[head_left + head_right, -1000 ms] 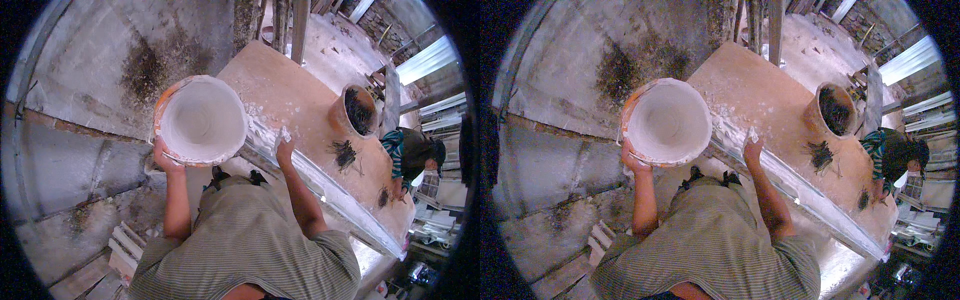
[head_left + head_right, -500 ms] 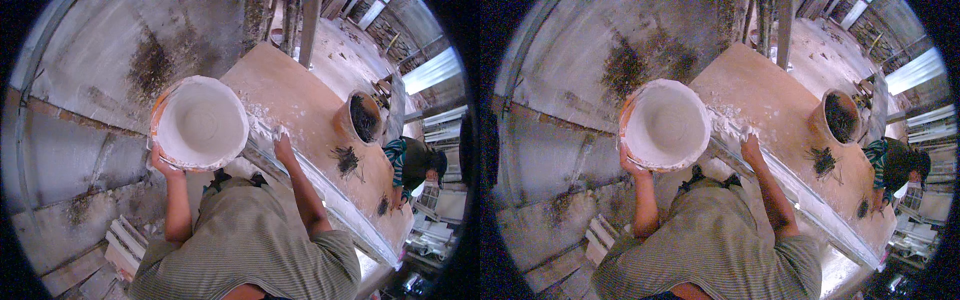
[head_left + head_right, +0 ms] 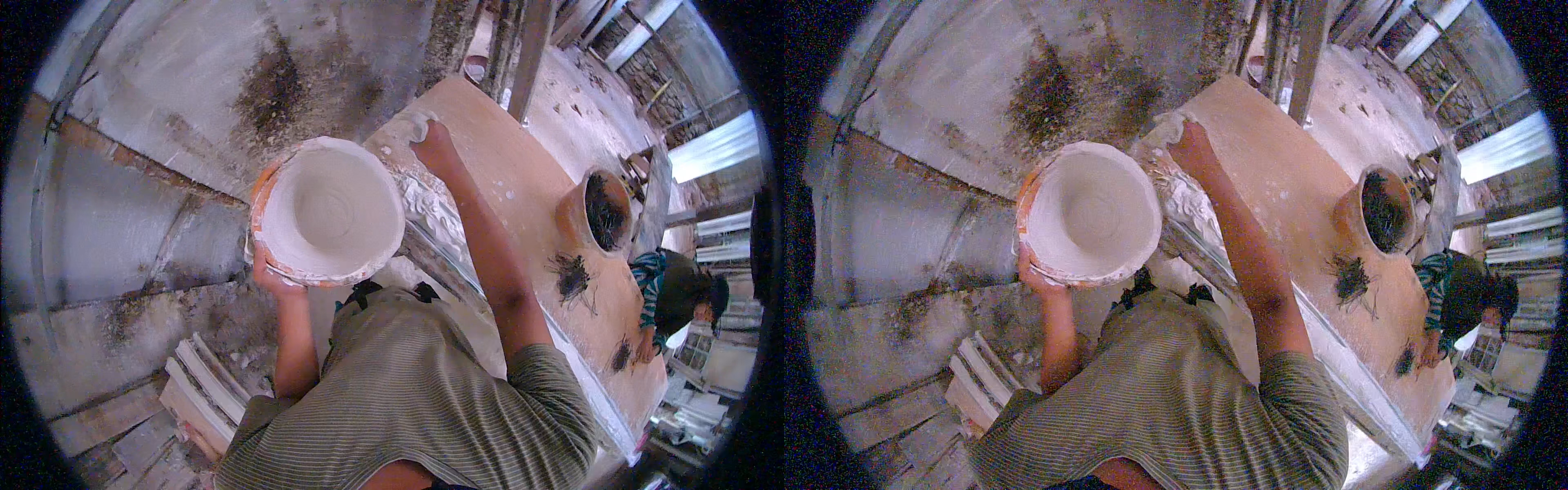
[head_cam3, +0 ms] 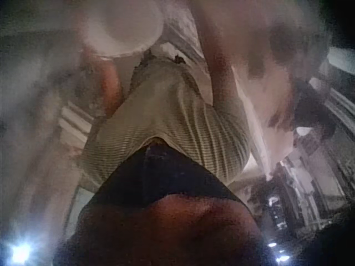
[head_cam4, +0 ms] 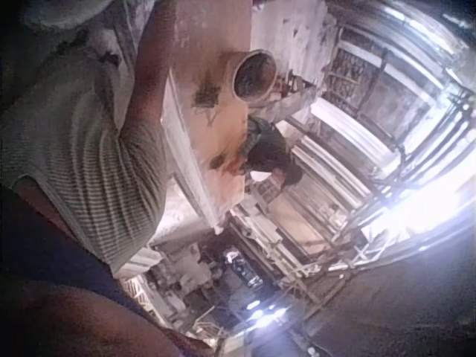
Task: The person applies a white paste-like substance along the edge of a large curved wooden object using their hands. They repeatedly scoop the material from a bucket and smooth it along the seam. Another person is visible working nearby on a different section.
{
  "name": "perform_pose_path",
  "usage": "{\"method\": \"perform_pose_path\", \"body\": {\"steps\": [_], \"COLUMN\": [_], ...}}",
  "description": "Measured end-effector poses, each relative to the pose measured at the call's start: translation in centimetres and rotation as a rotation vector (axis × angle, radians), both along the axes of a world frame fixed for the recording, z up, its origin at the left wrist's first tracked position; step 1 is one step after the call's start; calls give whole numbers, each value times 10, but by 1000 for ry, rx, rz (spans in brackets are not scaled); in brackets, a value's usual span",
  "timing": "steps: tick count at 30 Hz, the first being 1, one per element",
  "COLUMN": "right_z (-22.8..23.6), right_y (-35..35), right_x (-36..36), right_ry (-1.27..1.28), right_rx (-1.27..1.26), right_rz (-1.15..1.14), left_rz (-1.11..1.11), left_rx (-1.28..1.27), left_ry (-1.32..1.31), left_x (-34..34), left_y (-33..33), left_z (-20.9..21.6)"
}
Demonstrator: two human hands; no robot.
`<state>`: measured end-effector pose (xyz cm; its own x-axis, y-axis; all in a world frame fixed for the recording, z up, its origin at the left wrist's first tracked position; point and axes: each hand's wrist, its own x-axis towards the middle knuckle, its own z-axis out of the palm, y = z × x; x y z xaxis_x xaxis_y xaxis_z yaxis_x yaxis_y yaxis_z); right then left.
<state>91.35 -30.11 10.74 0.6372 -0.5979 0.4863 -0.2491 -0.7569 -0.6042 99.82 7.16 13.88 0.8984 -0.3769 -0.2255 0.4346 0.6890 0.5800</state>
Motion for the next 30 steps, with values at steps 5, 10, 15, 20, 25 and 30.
{"method": "perform_pose_path", "body": {"steps": [5,10,15,20,25,30], "right_z": [86,79,57,16,24,38], "right_y": [57,134,188,197,175,190], "right_x": [26,26,28,48,56,35], "right_ry": [-67,-35,-9,697,10,427], "right_rx": [18,822,1437,619,913,-344], "right_rz": [349,299,660,946,628,733], "left_rz": [44,77,78,70,129,127], "left_rx": [-89,42,64,-14,184,274], "left_ry": [40,0,-35,-284,-379,-854], "left_x": [-9,-17,-26,-18,-26,-15], "left_y": [19,9,3,-5,-11,-25], "left_z": [-7,0,-21,-17,-47,-31]}}
